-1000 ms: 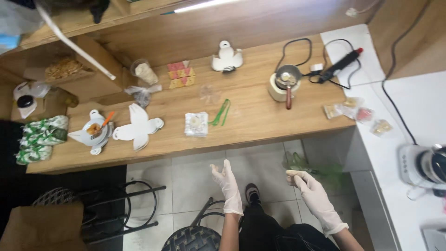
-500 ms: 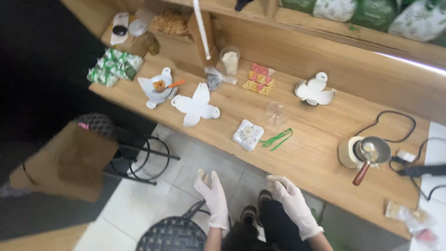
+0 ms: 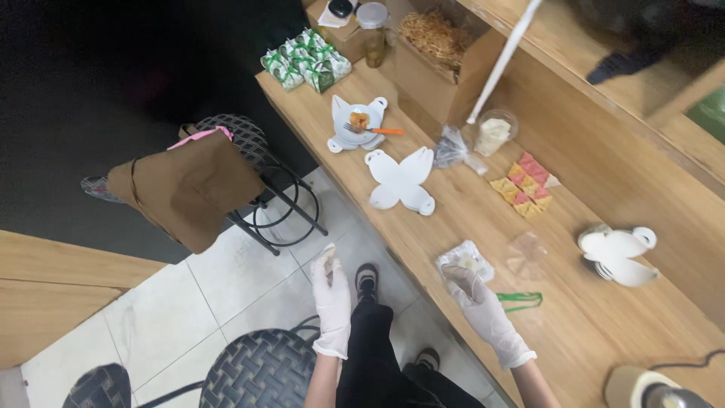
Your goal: Packaging and tying ribbons on individual candle products in a studio.
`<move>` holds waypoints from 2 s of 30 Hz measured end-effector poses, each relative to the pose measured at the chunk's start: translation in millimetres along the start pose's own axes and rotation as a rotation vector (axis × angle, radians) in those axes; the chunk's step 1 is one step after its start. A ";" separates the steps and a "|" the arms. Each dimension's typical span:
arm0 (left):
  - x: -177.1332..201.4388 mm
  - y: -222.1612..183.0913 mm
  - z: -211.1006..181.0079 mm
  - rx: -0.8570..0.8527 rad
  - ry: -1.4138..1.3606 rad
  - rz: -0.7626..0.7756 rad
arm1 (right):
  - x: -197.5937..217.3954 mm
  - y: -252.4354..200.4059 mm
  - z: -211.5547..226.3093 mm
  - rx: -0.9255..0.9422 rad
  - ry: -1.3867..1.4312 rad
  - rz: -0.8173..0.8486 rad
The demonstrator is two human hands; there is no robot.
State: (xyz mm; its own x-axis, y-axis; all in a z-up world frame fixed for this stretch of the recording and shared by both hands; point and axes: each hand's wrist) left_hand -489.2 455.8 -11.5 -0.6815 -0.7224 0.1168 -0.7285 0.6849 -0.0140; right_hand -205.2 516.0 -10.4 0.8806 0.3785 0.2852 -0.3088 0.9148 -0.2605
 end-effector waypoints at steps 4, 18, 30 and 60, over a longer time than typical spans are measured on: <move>-5.0 103.1 -18.1 -0.037 -0.066 -0.073 | -23.3 60.8 89.8 -0.127 -0.478 -0.119; -114.2 533.3 -5.5 -0.298 0.696 0.217 | -189.3 443.1 195.3 0.313 -0.566 -0.145; -209.8 693.7 104.4 -0.075 1.060 0.676 | -243.0 652.5 220.3 -0.149 -0.972 -0.082; -231.9 700.1 91.4 0.077 1.398 0.928 | -262.3 702.7 166.0 -0.199 -1.091 0.052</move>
State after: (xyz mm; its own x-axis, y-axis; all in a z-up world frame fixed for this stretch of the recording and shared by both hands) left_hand -847.5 1094.3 -139.1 -0.3027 0.5577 0.7729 -0.1732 0.7652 -0.6200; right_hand -712.8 1083.0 -115.1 0.0493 0.4262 0.9033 -0.1866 0.8924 -0.4109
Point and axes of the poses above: each hand's wrist, its own y-axis towards the middle knuckle, its own x-axis out of the back of the hand, z = x × y, and after that the axes turned 1 degree about -z, right-handed
